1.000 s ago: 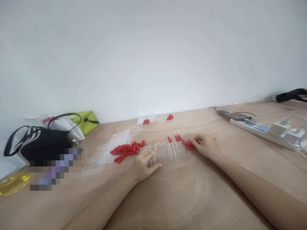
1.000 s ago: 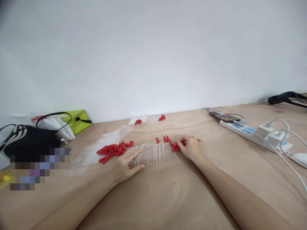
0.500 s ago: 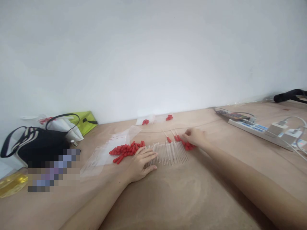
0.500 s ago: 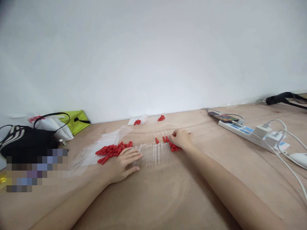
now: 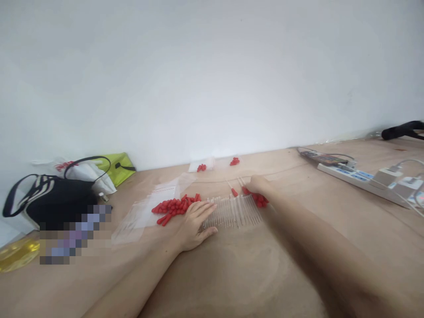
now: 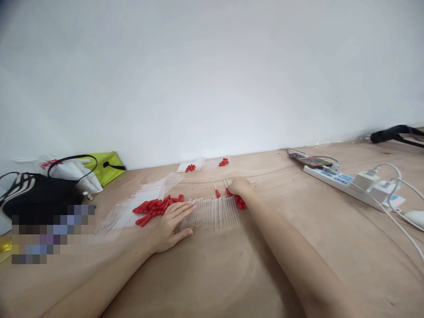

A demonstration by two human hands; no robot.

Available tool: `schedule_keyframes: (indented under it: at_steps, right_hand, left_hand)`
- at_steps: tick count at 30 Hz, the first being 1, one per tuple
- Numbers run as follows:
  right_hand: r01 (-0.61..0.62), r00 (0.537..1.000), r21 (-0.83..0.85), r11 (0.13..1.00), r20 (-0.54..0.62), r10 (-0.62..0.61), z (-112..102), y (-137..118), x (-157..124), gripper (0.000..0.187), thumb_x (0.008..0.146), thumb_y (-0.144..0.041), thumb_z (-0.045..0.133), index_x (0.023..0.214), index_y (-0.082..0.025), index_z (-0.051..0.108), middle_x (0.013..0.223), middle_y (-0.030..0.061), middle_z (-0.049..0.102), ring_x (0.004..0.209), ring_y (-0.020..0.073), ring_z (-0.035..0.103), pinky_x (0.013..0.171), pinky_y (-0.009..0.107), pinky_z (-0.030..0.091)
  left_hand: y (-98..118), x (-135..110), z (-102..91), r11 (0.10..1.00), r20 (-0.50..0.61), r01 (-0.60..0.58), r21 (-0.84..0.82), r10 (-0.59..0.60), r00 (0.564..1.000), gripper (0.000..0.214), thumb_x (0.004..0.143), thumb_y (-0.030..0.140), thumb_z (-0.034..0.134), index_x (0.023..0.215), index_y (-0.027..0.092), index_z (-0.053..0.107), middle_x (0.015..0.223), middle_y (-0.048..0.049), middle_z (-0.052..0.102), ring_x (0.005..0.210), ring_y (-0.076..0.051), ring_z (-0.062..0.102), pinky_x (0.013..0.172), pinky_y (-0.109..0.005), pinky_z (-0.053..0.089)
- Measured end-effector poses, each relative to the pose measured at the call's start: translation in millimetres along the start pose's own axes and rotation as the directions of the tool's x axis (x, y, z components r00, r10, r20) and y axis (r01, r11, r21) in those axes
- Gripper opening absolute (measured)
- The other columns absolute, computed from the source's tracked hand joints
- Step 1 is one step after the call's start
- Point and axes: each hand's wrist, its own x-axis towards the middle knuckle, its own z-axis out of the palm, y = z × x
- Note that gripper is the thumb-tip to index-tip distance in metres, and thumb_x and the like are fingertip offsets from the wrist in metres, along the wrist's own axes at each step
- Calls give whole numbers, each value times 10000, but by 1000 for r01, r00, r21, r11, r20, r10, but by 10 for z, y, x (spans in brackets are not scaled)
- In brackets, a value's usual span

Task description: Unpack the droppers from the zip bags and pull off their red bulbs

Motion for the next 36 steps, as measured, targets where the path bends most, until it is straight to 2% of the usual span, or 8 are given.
schedule_keyframes:
  at_steps: [4,7,9,11,14,19,25,36]
  right_hand:
    - [165,966,-35,986,-194,-168,-33,-26,-196,155,695,-278,557,623,-143,578,562,96,614,646,225,602,670,353,400]
    - [349,836,-114,930,-411,-364,67,92,-413,174,821,-278,413,797,-175,551,821,73,642,863,205,553,878,418,258]
    - [560,512,-329,760,-584,-630,202,239,-536,170,838,-260,414,761,-182,545,774,32,642,826,188,536,911,441,189]
    - [644,262,-470,604,-605,-751,350,398,-626,169,853,-258,423,773,-182,550,739,12,639,769,158,522,902,400,206]
    - [677,82,-562,475,-584,-807,521,557,-706,141,853,-247,449,911,-177,556,770,16,642,748,143,509,864,364,242]
    - [745,31,-567,350,-496,-868,647,539,-773,158,843,-229,464,958,-174,556,768,16,633,732,146,493,853,375,256]
    - [802,-43,-557,216,-414,-909,726,451,-808,170,834,-229,470,957,-162,566,703,11,602,712,140,467,805,354,280]
    - [731,-78,-643,228,-411,-908,727,472,-823,180,809,-211,470,680,-175,590,567,-10,482,636,128,387,755,348,237]
  left_hand:
    - [-11,-24,14,998,-117,43,40,-38,992,465,816,353,484,1243,190,405,1185,-105,531,1121,-240,440,936,-435,336]
    - [-9,-28,22,994,-207,93,64,-77,975,451,818,315,483,1241,186,395,1183,-102,519,1121,-233,434,943,-420,337]
    - [4,-21,27,990,-267,116,79,-91,959,473,813,299,490,1255,181,369,1200,-107,494,1130,-232,422,950,-415,333]
    - [30,-6,30,988,-312,119,98,-83,947,489,808,290,498,1261,172,357,1212,-117,475,1139,-237,409,954,-415,330]
    - [94,24,26,988,-325,56,146,-6,946,464,805,289,505,1237,162,390,1201,-126,482,1137,-246,409,938,-413,342]
    - [230,67,32,971,-310,-113,209,176,934,313,784,270,549,1086,193,534,1017,-70,617,1005,-224,504,919,-416,332]
    - [318,87,74,968,-322,-160,192,216,922,101,810,215,523,856,211,613,646,35,639,652,-119,536,893,-396,315]
    - [322,53,78,981,-333,-132,142,173,927,130,812,169,493,726,189,589,549,47,587,579,-95,506,821,-367,307]
